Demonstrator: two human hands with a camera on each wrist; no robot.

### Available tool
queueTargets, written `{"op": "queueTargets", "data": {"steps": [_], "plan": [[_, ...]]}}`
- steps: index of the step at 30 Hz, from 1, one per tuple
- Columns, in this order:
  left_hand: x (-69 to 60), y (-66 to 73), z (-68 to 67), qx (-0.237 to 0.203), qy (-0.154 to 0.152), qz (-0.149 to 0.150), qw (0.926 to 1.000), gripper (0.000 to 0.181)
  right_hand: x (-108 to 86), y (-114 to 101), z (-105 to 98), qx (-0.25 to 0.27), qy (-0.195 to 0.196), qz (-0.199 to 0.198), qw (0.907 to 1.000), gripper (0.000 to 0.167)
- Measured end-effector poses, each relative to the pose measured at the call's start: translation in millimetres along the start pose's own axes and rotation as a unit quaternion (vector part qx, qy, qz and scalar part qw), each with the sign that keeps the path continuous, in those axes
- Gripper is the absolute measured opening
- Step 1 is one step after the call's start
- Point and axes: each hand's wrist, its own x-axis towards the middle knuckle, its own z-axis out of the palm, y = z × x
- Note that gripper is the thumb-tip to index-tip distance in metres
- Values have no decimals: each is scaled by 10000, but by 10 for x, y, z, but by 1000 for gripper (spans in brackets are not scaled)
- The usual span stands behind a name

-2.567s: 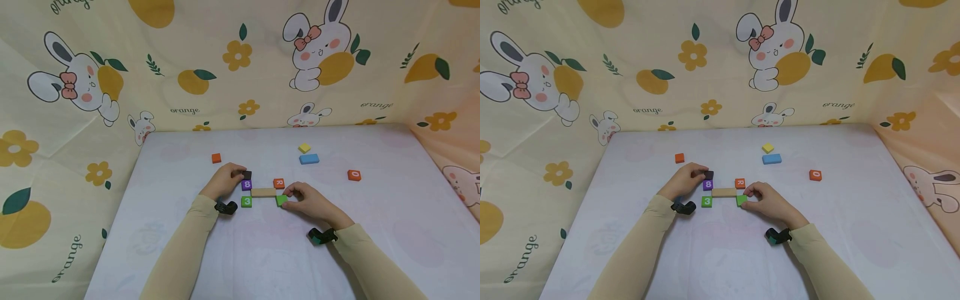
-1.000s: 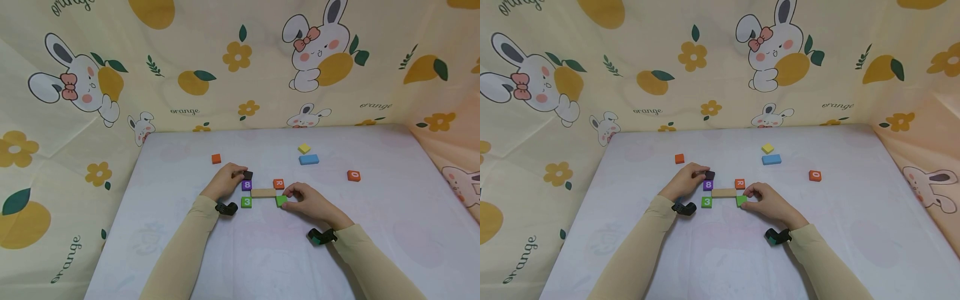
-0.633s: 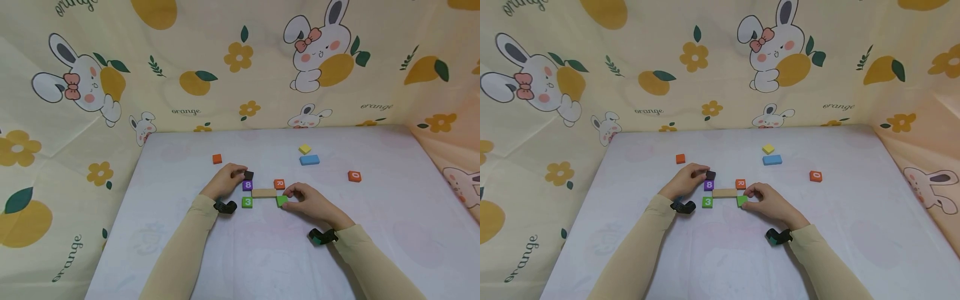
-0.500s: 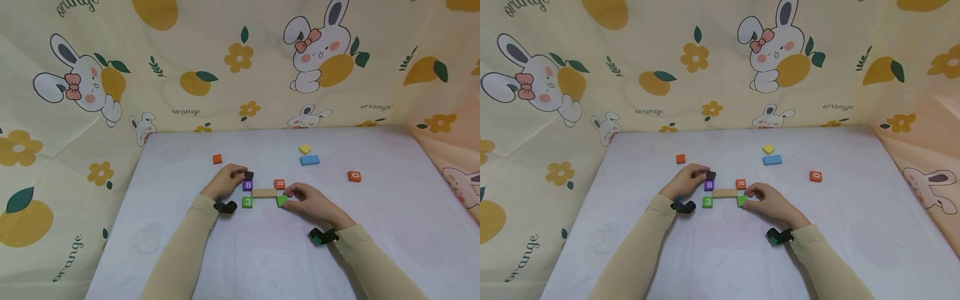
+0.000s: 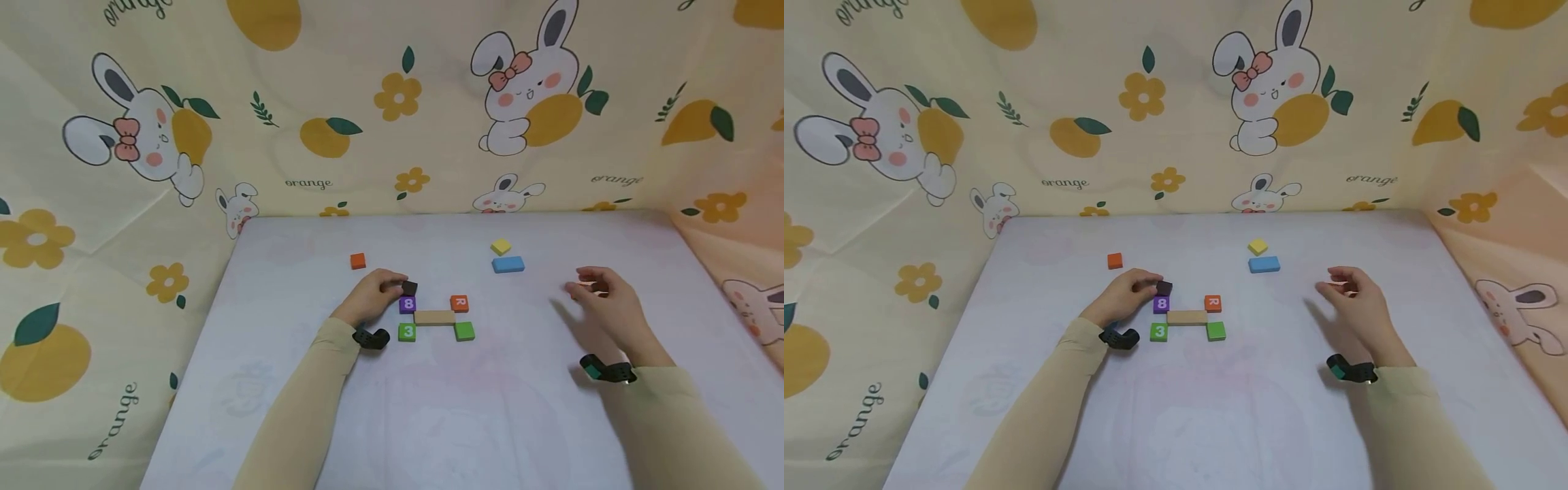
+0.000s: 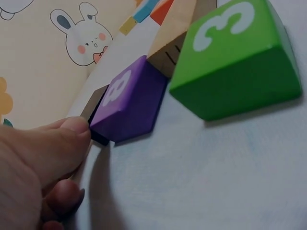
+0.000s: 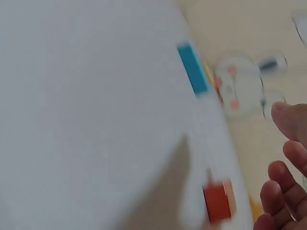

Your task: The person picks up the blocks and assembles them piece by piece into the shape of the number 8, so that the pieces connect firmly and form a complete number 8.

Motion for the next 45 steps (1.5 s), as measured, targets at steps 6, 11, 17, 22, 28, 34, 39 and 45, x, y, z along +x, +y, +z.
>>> {"op": "queueTargets", "data": {"steps": [6,11,17,22,28,34,39,45], "plan": [[-19,-4,-26,-16,-7,-99,9999,32,104,246,-184,-150,-380,296,9987,75],[0,-27,-15,-58,-53,-71,9999,32,136,379,-186,-352,-720,350,9962,79],[0,-2,-10,-73,-46,-24,10000,33,117,451,-204,-491,-1000,333,9932,76],[-2,8,-7,-44,-24,2,10000,33,131,468,-198,-635,-1034,299,9922,76],[-3,-1,-13,-72,-31,-9,10000,32,154,451,-188,-699,-1201,271,9899,74],[9,-13,0,-84,-49,-83,9999,32,147,417,-176,-734,-1306,183,9885,71],[11,-13,11,-79,-63,-136,9999,32,165,411,-150,-788,-1292,340,9879,73],[-1,19,-4,-100,-45,-207,9997,32,154,250,-144,-679,-1164,356,9902,73]]}}
